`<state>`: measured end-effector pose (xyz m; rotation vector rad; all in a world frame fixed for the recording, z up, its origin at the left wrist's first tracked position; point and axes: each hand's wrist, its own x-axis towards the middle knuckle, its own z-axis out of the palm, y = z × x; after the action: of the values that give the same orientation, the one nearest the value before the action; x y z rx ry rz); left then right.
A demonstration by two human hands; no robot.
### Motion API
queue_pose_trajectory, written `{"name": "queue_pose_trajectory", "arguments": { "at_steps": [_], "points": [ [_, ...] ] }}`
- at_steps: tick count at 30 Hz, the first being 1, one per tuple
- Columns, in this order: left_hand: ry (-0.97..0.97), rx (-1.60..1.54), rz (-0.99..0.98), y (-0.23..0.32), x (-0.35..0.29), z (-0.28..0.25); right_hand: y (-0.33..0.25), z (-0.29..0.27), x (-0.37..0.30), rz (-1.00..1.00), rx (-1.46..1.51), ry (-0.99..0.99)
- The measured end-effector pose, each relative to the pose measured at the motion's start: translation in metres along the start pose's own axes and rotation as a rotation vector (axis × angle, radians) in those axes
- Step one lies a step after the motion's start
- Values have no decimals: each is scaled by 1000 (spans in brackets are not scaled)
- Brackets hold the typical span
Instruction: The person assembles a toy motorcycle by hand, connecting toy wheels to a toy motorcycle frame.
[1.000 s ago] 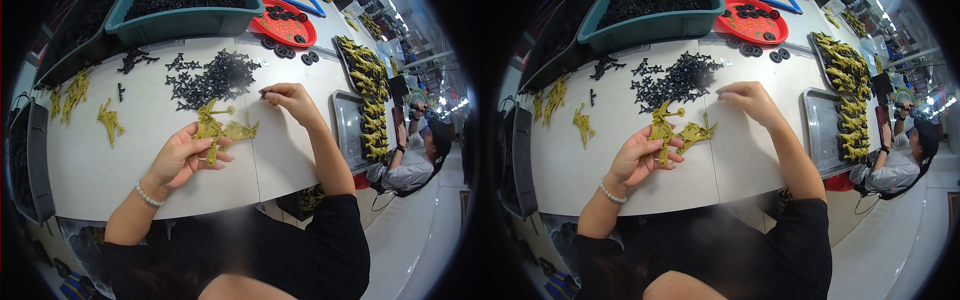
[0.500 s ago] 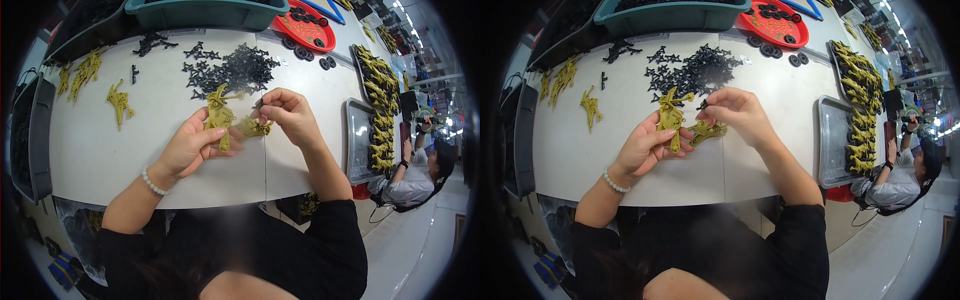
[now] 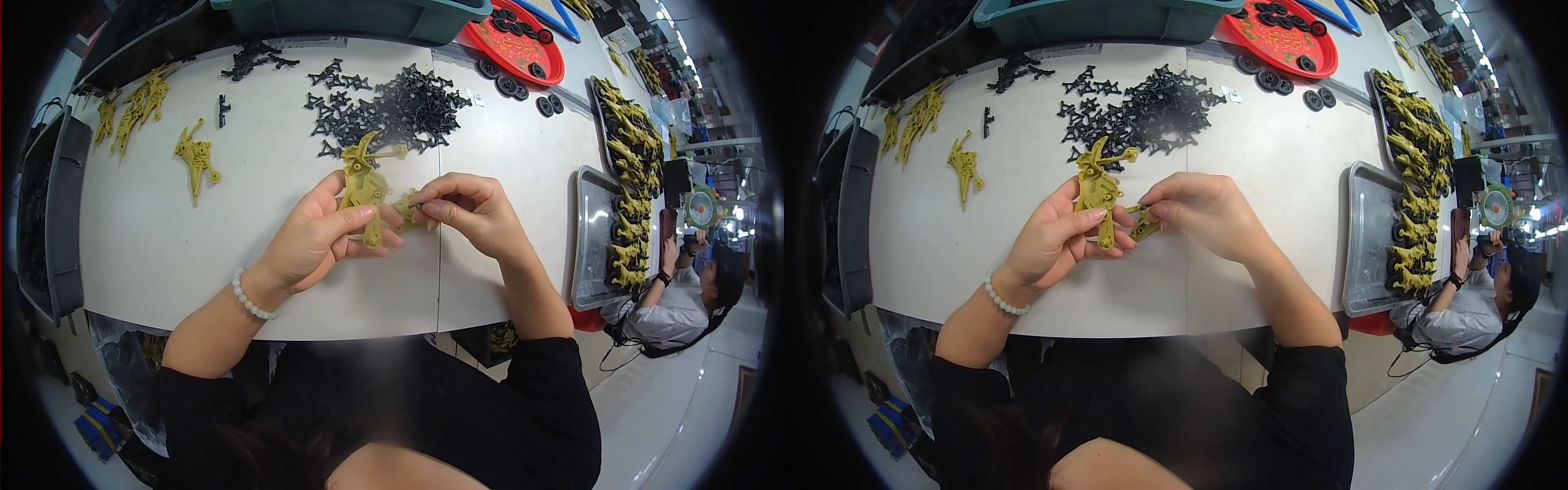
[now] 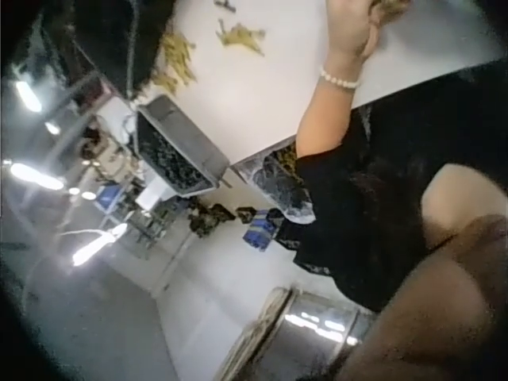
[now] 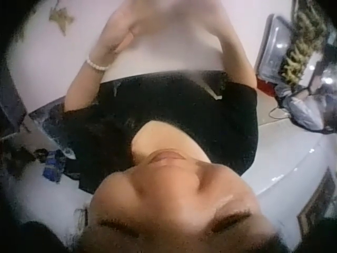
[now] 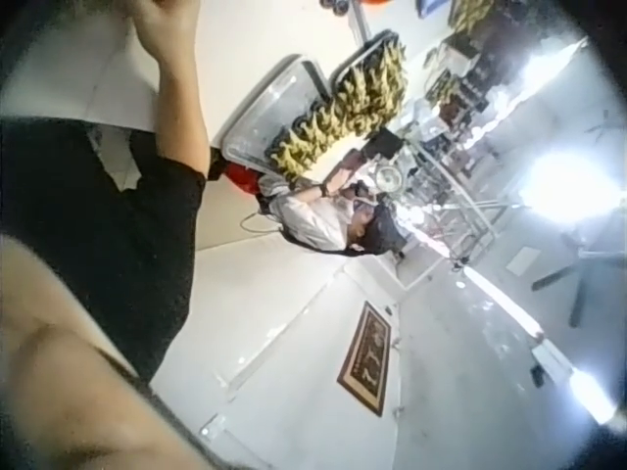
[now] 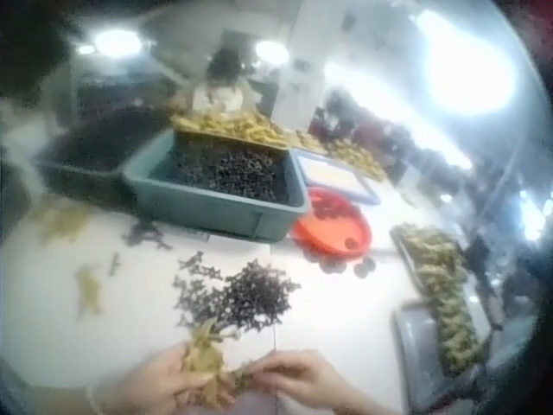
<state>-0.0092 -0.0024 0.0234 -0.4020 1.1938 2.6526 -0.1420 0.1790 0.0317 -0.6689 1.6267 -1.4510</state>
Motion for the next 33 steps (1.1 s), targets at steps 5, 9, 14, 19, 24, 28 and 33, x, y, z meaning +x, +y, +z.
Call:
{"name": "queue_pose_trajectory", "arguments": {
  "at_steps": [5, 9, 14, 19, 24, 28, 33],
  "points": [
    [-28, -3, -3, -1, 0, -1, 3, 3, 3, -93, -124, -4],
    [-14, 32, 6, -1, 0, 1, 0, 11, 0, -74, 38, 112],
    [22, 48, 24, -3, -1, 3, -1, 9, -1, -22, 58, 96],
    [21, 43, 16, -4, -1, 3, -1, 15, 0, -246, -330, 94],
    [30, 37, 10, -6, -1, 5, 4, 19, 0, -299, -339, 160],
    [16, 48, 14, -6, 0, 5, 4, 21, 0, -394, -460, 143],
    [21, 61, 18, -7, -1, 5, 5, 29, 1, -417, -586, 200]
  ]
}}
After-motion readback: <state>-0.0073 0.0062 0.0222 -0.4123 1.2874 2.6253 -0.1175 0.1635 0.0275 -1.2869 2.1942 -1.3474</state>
